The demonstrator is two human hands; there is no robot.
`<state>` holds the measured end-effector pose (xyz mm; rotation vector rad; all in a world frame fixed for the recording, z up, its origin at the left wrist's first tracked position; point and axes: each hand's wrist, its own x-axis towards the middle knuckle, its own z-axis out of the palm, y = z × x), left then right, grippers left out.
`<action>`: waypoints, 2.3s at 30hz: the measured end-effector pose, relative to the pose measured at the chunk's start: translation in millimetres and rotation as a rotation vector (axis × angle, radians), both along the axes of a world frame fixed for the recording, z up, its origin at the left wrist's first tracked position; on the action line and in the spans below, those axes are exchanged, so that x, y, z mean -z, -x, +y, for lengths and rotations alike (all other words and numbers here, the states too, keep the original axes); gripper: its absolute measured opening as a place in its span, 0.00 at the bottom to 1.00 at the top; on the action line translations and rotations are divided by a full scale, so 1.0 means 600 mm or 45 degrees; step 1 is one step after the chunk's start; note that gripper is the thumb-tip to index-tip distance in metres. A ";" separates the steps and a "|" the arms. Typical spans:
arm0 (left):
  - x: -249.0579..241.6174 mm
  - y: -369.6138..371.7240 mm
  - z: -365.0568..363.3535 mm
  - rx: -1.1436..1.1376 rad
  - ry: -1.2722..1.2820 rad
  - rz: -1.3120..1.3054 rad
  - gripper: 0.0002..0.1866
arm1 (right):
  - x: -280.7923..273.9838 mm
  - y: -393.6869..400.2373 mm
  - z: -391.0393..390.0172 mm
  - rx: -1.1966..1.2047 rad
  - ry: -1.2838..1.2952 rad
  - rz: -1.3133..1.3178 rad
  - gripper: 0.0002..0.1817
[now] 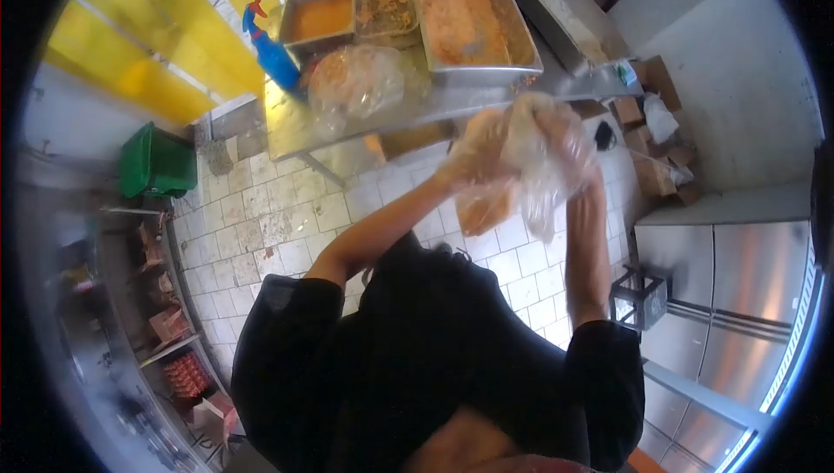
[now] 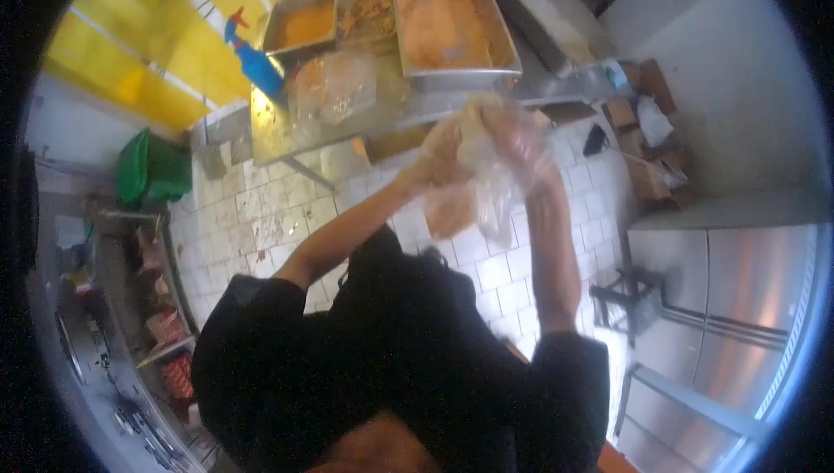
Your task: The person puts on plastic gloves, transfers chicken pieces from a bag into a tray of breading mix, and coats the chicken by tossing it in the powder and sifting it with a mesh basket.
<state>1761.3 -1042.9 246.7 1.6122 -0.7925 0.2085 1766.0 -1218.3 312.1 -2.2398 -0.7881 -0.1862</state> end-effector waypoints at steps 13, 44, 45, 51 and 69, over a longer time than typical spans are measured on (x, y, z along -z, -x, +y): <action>-0.036 -0.224 -0.106 -0.410 -1.097 0.028 0.16 | -0.033 -0.346 -0.183 -0.658 -0.931 0.602 0.35; 0.098 -0.525 -0.029 -0.931 -0.087 0.931 0.34 | 0.331 -0.664 -0.092 0.313 -0.371 1.071 0.34; 0.082 -0.520 -0.031 -0.938 -0.243 0.930 0.34 | 0.336 -0.655 -0.089 0.315 -0.513 1.082 0.34; 0.206 -0.574 -0.020 -0.814 -1.214 0.551 0.32 | 0.350 -0.582 -0.106 0.241 -0.345 0.463 0.28; 0.072 -0.620 0.003 0.359 1.061 1.106 0.25 | 0.247 -0.606 -0.089 0.178 0.117 0.235 0.11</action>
